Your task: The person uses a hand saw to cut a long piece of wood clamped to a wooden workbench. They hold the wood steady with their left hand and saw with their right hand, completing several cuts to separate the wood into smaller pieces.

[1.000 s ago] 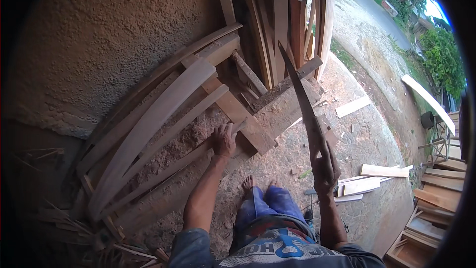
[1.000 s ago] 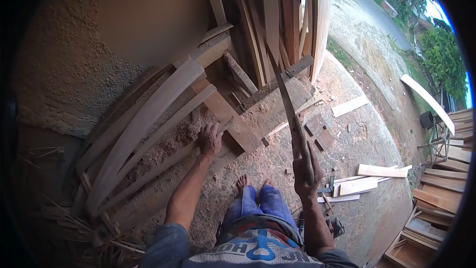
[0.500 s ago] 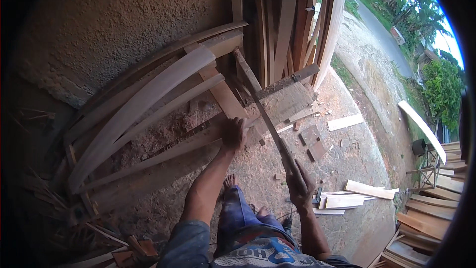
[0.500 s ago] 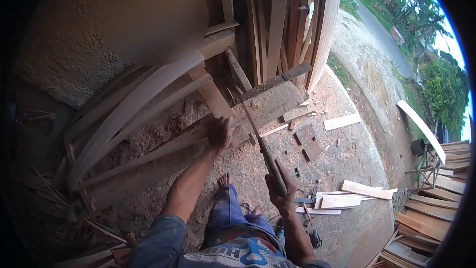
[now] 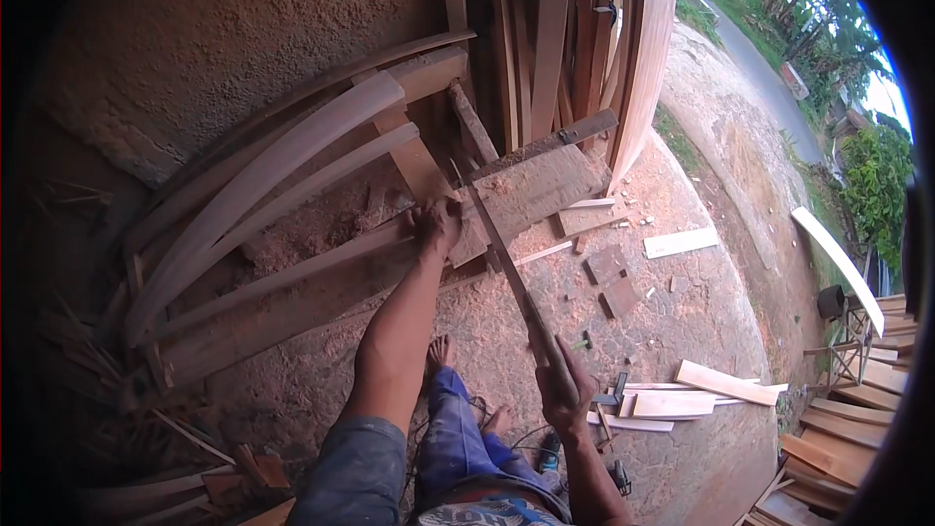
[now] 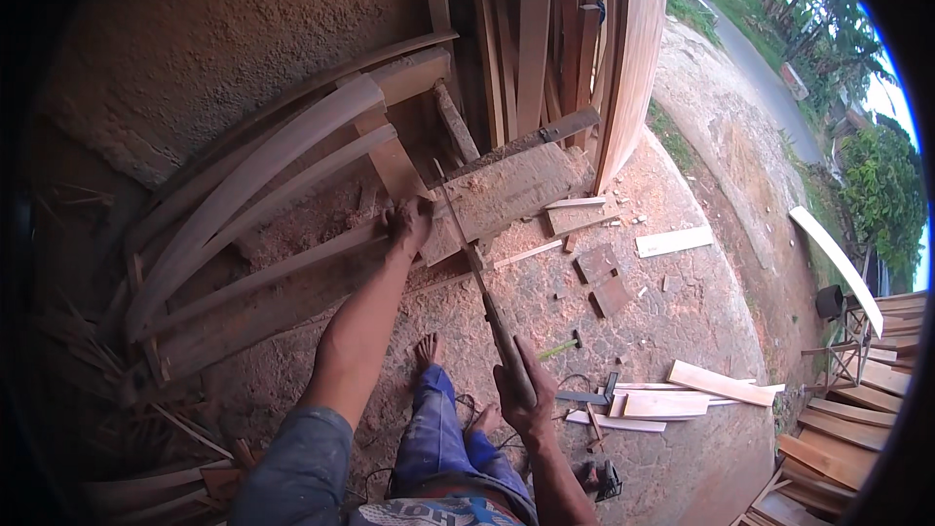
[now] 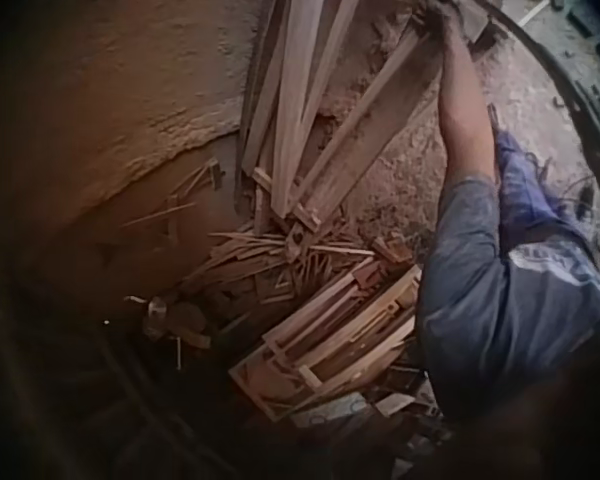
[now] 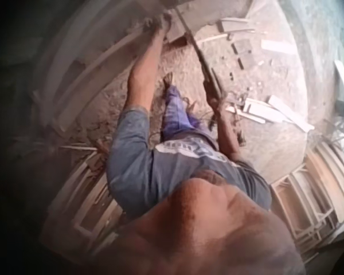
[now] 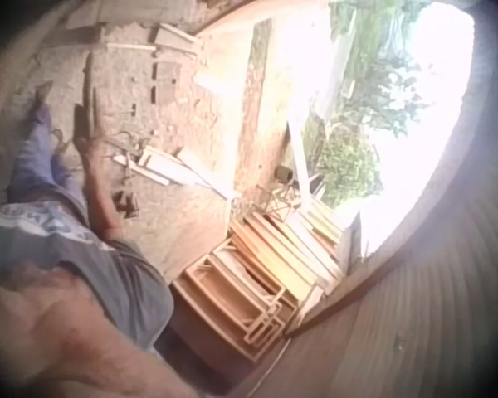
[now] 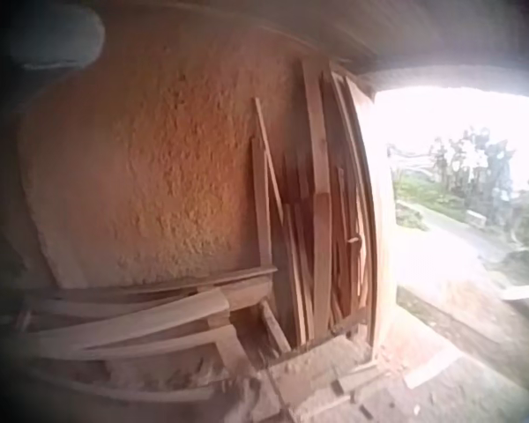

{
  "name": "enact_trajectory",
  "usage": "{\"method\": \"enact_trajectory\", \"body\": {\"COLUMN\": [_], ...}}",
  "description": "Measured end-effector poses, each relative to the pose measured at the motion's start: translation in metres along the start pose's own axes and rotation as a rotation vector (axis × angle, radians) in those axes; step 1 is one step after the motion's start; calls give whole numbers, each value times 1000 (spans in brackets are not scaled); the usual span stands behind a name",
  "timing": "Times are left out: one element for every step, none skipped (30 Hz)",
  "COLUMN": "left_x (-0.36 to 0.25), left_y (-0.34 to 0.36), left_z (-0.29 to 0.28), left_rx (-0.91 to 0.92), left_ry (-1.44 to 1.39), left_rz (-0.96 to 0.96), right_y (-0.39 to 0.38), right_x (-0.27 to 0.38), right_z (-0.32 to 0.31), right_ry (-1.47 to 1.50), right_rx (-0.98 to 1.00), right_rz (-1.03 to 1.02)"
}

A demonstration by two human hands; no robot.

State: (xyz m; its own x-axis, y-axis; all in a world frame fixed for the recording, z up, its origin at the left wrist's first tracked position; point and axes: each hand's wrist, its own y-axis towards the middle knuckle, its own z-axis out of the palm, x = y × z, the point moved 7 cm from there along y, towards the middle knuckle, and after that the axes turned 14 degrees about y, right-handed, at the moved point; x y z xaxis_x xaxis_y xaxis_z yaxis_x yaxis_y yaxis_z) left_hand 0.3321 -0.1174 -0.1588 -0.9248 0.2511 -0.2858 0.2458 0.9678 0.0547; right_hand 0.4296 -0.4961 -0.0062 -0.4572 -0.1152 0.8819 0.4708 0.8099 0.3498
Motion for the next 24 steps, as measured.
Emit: {"method": "enact_trajectory", "body": {"left_x": [2, 5, 0, -4, -8, -9, -11, -12, -11, -9, -8, 0, 8, 16, 13, 12, 11, 14, 18, 25, 16, 6, -4, 5], "left_y": [2, 2, 0, -1, -2, -2, -1, -1, 0, 0, 0, 3, 4, 6, 6, 6, 6, 7, 7, 7, 8, 7, 6, 8], "left_z": [1, 2, 1, 0, -2, -2, -2, -1, -1, 3, 5, 10, 16, 22, 25, 28, 30, 31, 31, 29, 36, 37, 38, 35], "left_rx": [9, 16, 5, -7, -18, -2, 15, 32, -5, -42, -79, -109, -138, -167, -180, -194, -209, -268, -329, -391, -301, -212, -122, -166], "left_ry": [27, 55, 57, 59, 62, 75, 88, 101, 106, 111, 115, 98, 82, 66, 77, 88, 101, 106, 114, 124, 120, 117, 114, 132], "left_rz": [-41, -82, -79, -75, -72, -74, -75, -76, -64, -53, -40, -42, -43, -45, -37, -30, -24, -17, -11, -5, -12, -17, -22, -22], "right_y": [-4, -8, -5, -6, -8, -9, -9, -9, -9, -8, -9, -8, -8, -7, -7, -7, -6, -4, -2, 1, 2, 1, 0, 1], "right_x": [-3, -5, -1, -1, -2, -1, -2, -3, -3, -3, -3, -2, -1, -1, -3, -4, -2, 1, 5, 7, 4, 3, 3, 7], "right_z": [1, 2, 1, 0, -1, -2, -3, -4, -5, -5, -6, -5, -5, -4, -6, -7, -7, -6, -4, 0, -3, -5, -10, -8], "right_ry": [1, 3, 7, 20, 34, 47, 109, 116, 127, 137, 139, 147, 155, 163, 162, 162, 145, 134, 127, 153, 155, 156, 132, 134], "right_rx": [19, 38, 25, 14, 3, -6, -16, -15, -9, -4, -2, 5, 12, 20, 22, 24, 20, 18, 18, 26, 18, 9, 1, 11], "right_rz": [41, 81, 29, 34, 39, 43, 97, 99, 99, 99, 113, 122, 134, 145, 162, 178, 160, 139, 118, 128, 150, 170, 165, 146]}}
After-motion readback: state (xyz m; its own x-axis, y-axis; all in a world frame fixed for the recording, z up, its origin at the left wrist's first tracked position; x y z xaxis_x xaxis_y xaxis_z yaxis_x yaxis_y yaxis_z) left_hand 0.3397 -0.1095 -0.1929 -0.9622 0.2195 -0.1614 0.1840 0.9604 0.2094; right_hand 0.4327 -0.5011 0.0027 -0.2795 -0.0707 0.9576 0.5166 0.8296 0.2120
